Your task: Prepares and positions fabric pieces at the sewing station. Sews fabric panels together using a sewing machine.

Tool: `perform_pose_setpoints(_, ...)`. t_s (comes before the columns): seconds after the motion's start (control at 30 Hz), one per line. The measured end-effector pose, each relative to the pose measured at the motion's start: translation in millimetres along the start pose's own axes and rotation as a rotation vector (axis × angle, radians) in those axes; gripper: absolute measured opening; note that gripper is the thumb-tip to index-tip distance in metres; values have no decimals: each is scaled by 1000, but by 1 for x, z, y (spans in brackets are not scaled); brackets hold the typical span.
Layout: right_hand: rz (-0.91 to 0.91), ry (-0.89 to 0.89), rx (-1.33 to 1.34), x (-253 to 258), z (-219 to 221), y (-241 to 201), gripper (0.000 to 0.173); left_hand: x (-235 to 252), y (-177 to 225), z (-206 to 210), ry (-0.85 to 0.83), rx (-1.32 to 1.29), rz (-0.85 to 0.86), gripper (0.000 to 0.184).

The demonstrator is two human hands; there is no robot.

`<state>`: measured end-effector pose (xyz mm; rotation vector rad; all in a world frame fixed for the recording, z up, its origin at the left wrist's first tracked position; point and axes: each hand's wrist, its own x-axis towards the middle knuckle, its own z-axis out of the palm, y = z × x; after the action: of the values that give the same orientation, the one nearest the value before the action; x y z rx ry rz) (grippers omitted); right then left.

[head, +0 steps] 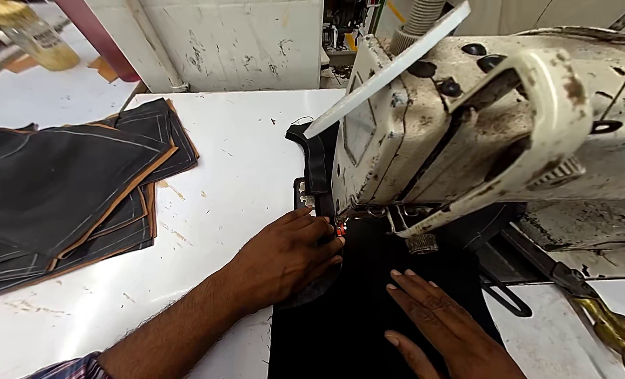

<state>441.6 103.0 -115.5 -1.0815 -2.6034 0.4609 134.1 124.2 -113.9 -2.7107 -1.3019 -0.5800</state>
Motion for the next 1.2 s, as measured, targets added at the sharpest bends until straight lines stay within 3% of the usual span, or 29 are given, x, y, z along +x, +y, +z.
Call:
perform_pose_setpoints(0.47, -50, 8, -4, 14, -5, 21, 51, 6, 0, 1, -12, 20, 26, 34)
perform_pose_setpoints(0.7, -185, 113, 50, 36, -2, -38, 33, 6, -1, 3, -15, -27, 20, 34)
perform_pose_setpoints(0.83, -260, 195, 52, 49, 23, -47, 30, 4, -14, -26, 3, -352, -132, 24)
perform_pose_setpoints(0.97, -250, 230, 14, 50, 27, -45, 28, -19, -18, -69, 138, -268, -380, 21)
perform_pose_setpoints(1.07, -211, 236, -13, 49, 22, -43, 28, -44, 4, -69, 133, -200, -421, 28)
perform_pose_setpoints(1.2, -171, 254, -32, 48, 22, -35, 26, -74, 35, -41, 103, -221, -438, 62)
